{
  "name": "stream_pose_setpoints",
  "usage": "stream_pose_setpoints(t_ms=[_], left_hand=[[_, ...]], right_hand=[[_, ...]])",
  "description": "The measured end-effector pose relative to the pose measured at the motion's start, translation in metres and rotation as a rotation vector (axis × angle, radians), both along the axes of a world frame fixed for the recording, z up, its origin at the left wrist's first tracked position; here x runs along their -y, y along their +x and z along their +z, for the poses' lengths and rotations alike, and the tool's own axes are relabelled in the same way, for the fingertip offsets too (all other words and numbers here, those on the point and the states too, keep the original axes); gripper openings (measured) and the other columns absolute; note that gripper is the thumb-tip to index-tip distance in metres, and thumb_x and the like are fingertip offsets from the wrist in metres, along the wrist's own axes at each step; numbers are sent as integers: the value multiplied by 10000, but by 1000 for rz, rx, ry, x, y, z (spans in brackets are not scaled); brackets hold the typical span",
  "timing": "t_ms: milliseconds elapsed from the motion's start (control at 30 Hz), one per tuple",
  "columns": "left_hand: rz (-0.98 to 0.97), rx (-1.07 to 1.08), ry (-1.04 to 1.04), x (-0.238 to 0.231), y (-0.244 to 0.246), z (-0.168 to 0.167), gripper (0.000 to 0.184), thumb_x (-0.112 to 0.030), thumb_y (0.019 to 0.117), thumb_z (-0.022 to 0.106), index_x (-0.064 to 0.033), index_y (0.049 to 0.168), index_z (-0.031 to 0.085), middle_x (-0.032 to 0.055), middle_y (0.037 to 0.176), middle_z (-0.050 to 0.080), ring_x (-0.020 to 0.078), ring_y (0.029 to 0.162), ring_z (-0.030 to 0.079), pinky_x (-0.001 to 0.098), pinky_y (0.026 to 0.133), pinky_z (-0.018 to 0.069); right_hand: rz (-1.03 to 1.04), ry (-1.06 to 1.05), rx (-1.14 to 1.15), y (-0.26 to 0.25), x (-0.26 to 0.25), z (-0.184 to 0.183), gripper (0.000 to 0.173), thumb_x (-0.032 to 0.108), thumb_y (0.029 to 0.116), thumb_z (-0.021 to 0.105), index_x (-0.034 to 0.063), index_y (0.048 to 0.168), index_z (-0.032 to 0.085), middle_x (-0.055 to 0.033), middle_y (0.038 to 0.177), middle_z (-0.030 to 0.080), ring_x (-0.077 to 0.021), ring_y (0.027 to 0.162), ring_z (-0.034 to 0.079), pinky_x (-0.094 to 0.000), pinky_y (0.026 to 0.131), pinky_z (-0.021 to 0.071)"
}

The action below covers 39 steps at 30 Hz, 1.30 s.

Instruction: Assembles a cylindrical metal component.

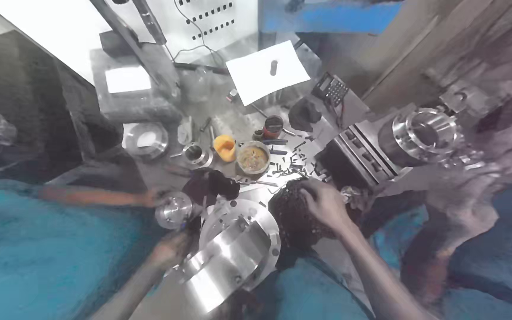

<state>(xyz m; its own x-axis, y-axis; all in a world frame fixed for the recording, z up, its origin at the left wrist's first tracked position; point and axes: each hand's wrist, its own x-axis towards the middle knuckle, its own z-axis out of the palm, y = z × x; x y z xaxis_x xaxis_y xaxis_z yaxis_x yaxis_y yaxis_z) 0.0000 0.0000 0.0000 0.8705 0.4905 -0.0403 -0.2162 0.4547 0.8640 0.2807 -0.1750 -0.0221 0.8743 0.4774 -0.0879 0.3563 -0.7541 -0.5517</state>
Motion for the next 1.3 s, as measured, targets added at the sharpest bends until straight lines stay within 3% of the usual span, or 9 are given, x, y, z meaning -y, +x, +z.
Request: stream_pose_setpoints(t_ms=[100,167,200,300,467,633,767,1133,1300], left_hand=[[-202,233,-77,-23,-10,-51,311,-224,1056,475,-79,1244,676,113,1168,727,204,992,719,360,876,591],[195,-410,-264,5,6,10,234,-174,1002,570,-127,901,776,52,881,770,164,802,735,327,812,600],[216,-557,-255,0,10,11,214,-176,989,593,-111,897,775,52,887,770,156,823,735,321,848,593],[-113,-119,49,-44,-18,-76,346,-243,1005,584,26,1192,698,147,1105,740,209,942,725,364,877,597],[160,-13,-58,20,12,9,267,-288,994,601,-142,1122,783,101,1014,775,169,762,740,323,665,620],[173,60,-122,30,23,18,261,-264,998,629,-93,1137,769,171,1098,757,188,744,749,309,671,629],[215,62,-87,31,29,18,217,-277,967,690,-135,1098,789,131,1027,775,155,705,738,275,640,623],[343,9,-267,34,41,33,388,-464,894,740,-89,993,722,141,810,754,171,602,712,275,531,584],[502,-38,-387,43,49,43,309,-354,856,795,-68,905,689,115,694,712,148,537,679,274,503,579]], right_hand=[[134,-215,-108,14,-28,-50,243,256,993,614,148,1169,742,-123,1176,708,-345,1084,686,-596,871,560],[171,-300,-129,15,-58,-75,204,240,960,632,103,1062,743,-147,1123,691,-379,980,691,-618,764,549],[182,-345,-146,15,-69,-85,215,248,963,634,85,1056,738,-158,1140,687,-395,958,693,-632,748,547],[169,-457,-156,11,-91,-97,242,277,976,611,74,1056,717,-160,1142,691,-400,948,697,-627,734,549],[118,-484,-171,10,-102,-84,338,380,919,675,53,992,718,-194,1106,698,-414,1031,678,-644,766,526],[-11,-60,-25,-1,-76,-44,327,380,862,690,55,890,716,-152,935,702,-362,906,685,-602,728,532],[-51,465,0,-29,-45,2,123,177,853,653,62,848,698,-28,797,659,-113,730,625,-343,678,538],[102,742,103,-90,-38,56,42,119,818,639,83,839,643,3,763,691,-34,639,639,-229,538,526],[238,811,20,-93,-34,72,143,162,979,581,38,969,651,8,803,659,-12,686,622,-191,614,544]])
